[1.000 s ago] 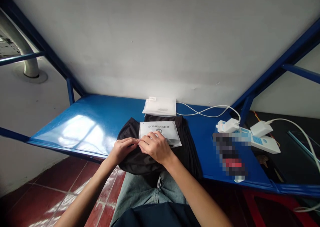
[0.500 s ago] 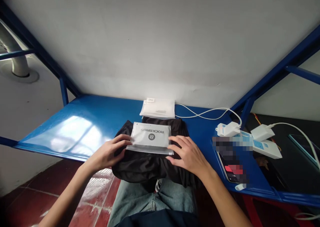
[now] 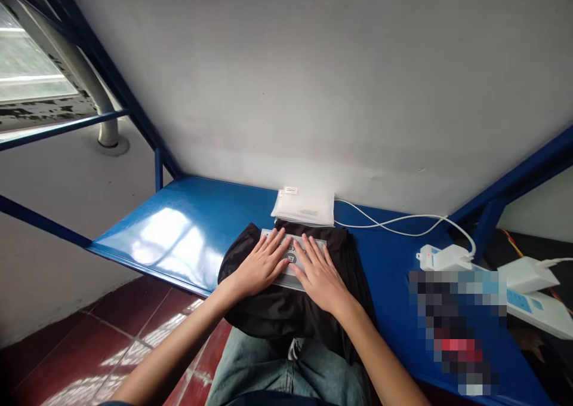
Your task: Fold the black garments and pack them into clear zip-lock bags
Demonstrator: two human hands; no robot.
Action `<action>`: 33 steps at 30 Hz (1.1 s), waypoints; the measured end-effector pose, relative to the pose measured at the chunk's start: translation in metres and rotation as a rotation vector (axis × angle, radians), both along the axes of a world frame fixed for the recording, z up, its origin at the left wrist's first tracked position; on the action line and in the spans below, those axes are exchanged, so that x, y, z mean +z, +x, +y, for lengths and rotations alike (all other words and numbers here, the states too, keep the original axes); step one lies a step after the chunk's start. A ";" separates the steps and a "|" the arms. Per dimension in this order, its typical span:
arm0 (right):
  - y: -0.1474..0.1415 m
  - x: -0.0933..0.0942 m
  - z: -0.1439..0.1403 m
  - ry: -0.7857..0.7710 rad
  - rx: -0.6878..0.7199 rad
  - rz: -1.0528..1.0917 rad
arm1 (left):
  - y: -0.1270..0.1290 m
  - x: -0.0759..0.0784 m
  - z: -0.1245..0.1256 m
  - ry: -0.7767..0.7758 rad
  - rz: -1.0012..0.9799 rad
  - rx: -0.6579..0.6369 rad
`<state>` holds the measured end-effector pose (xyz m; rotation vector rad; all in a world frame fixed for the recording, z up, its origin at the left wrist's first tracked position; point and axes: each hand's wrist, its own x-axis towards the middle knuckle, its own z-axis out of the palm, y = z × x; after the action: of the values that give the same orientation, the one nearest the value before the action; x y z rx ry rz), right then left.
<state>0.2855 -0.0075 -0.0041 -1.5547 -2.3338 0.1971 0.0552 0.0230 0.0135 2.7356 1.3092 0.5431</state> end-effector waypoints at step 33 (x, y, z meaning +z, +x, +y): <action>-0.166 0.002 0.214 0.038 0.337 0.109 | -0.139 -0.027 0.139 -0.171 0.145 0.515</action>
<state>0.1195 0.2070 -0.0024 -1.0951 -2.4802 0.3058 -0.0840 0.1615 -0.0132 2.3289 2.0070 0.2401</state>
